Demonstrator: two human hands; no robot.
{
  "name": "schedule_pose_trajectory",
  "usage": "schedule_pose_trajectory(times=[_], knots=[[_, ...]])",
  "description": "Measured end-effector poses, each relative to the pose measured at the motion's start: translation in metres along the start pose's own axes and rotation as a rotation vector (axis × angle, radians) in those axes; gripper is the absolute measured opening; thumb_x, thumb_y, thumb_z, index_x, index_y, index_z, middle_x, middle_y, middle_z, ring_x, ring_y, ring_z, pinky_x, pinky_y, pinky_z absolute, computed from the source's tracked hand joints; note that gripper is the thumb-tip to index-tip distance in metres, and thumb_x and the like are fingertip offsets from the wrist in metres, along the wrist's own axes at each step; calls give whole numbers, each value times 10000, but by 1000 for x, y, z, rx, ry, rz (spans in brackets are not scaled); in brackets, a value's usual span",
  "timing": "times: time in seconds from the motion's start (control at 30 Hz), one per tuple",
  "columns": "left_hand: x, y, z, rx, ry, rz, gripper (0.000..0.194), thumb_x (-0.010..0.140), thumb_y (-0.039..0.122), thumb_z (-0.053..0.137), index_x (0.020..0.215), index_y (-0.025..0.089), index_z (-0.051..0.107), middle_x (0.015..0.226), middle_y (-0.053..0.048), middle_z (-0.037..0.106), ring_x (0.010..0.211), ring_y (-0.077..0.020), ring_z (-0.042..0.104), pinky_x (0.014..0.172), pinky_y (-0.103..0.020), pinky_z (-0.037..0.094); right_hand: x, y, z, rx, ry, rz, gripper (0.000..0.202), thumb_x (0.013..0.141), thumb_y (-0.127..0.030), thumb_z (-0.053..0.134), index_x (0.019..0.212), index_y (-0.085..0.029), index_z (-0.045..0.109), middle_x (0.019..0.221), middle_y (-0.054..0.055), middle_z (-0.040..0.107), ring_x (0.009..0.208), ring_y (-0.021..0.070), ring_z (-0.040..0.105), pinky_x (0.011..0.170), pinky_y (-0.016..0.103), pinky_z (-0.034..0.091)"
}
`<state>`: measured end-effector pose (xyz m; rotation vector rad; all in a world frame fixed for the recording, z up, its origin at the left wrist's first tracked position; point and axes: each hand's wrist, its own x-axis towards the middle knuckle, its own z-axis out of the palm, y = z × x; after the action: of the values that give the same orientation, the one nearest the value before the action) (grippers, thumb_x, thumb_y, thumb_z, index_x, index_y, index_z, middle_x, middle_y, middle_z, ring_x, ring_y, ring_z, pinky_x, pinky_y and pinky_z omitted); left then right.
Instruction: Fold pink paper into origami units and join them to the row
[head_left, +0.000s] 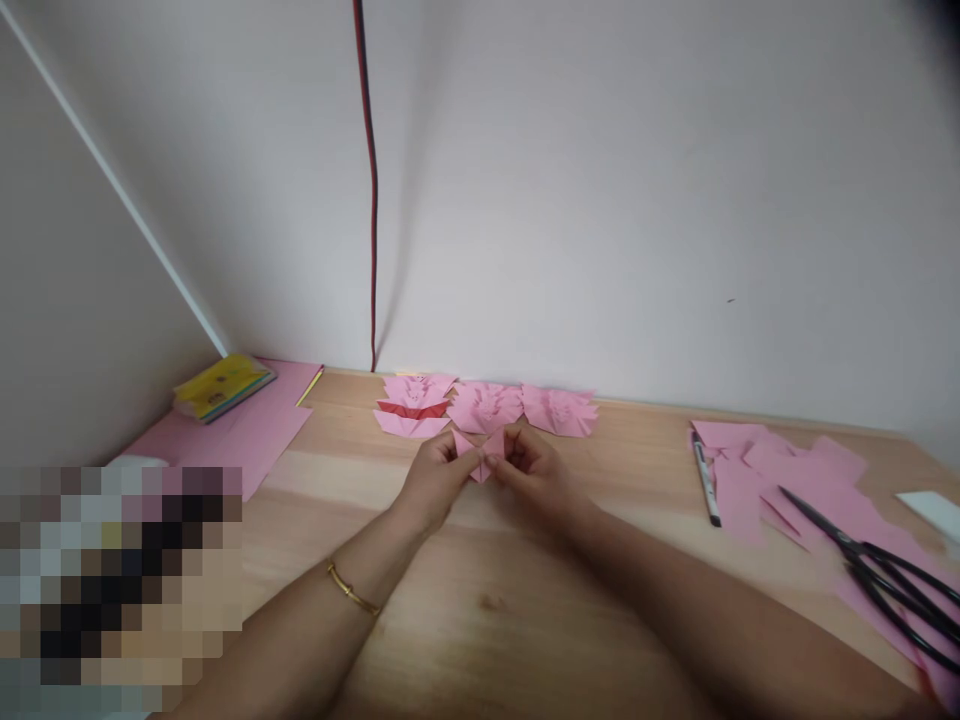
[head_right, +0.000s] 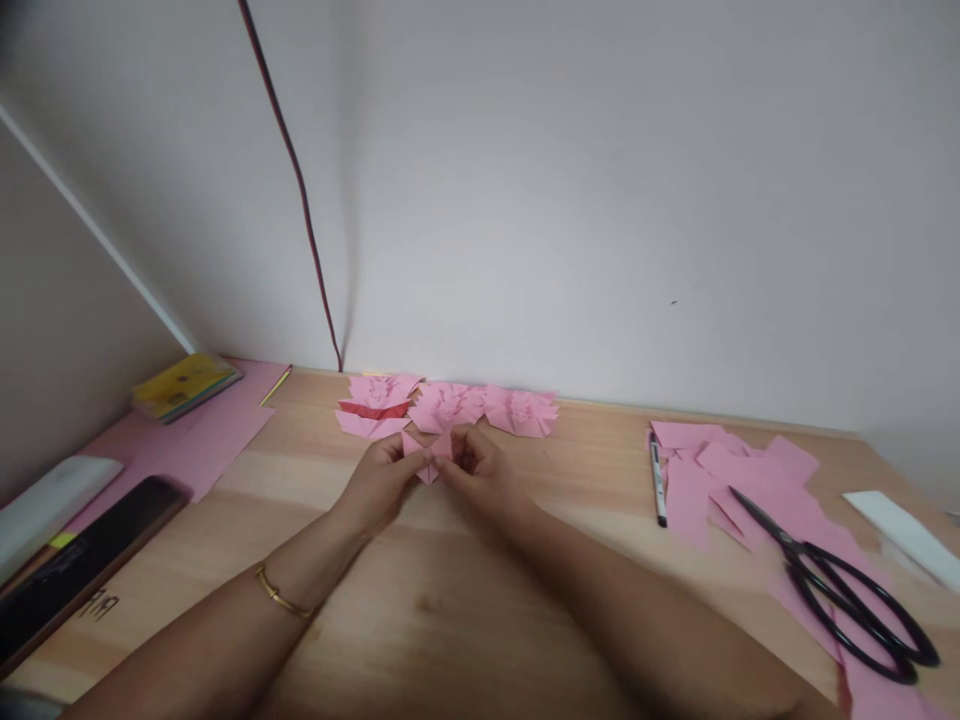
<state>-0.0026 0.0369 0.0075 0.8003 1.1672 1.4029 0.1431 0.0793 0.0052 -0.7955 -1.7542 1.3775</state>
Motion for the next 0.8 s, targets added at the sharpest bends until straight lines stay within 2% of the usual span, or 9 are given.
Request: schedule_pose_trajectory(times=[0.1,0.2,0.37,0.53,0.67,0.8], knots=[[-1,0,4,-55,7,18,123,613,178,731,691,117,659,681,-13,610,642,-107,525,623,-224,397,-2,-1,3,78,26,32,179,791,-348,616,757,-196,527,687,-14,515,634,120,486,602,249,400],[-2,2,6,-108,-26,25,116,633,160,700,735,109,683,718,-35,634,681,-126,550,653,-240,414,-2,-3,3,152,-7,61,151,790,-327,619,758,-198,549,701,-10,563,676,128,530,662,264,430],[-4,7,5,-187,-29,-50,104,616,197,719,649,120,656,609,-4,589,590,-105,513,594,-231,404,2,-2,-4,70,-117,-68,154,843,-338,569,796,-200,615,779,37,648,760,157,597,722,299,471],[-3,5,1,-162,-33,-74,195,637,288,736,637,122,632,611,-11,582,575,-108,508,573,-237,398,3,-1,-7,-48,-104,-199,155,866,-305,543,779,-213,632,764,40,660,744,160,605,717,305,477],[-1,1,0,-71,-9,-7,206,624,288,759,632,122,637,626,-11,582,593,-108,512,598,-239,390,2,0,-7,-94,-128,-264,206,885,-295,503,747,-222,637,782,48,666,772,171,610,754,325,473],[-1,0,-2,9,13,57,179,637,279,749,645,129,651,670,-14,601,647,-119,532,648,-244,401,2,6,-10,-59,-106,-180,149,872,-313,520,852,-210,625,822,53,648,787,172,601,734,314,472]])
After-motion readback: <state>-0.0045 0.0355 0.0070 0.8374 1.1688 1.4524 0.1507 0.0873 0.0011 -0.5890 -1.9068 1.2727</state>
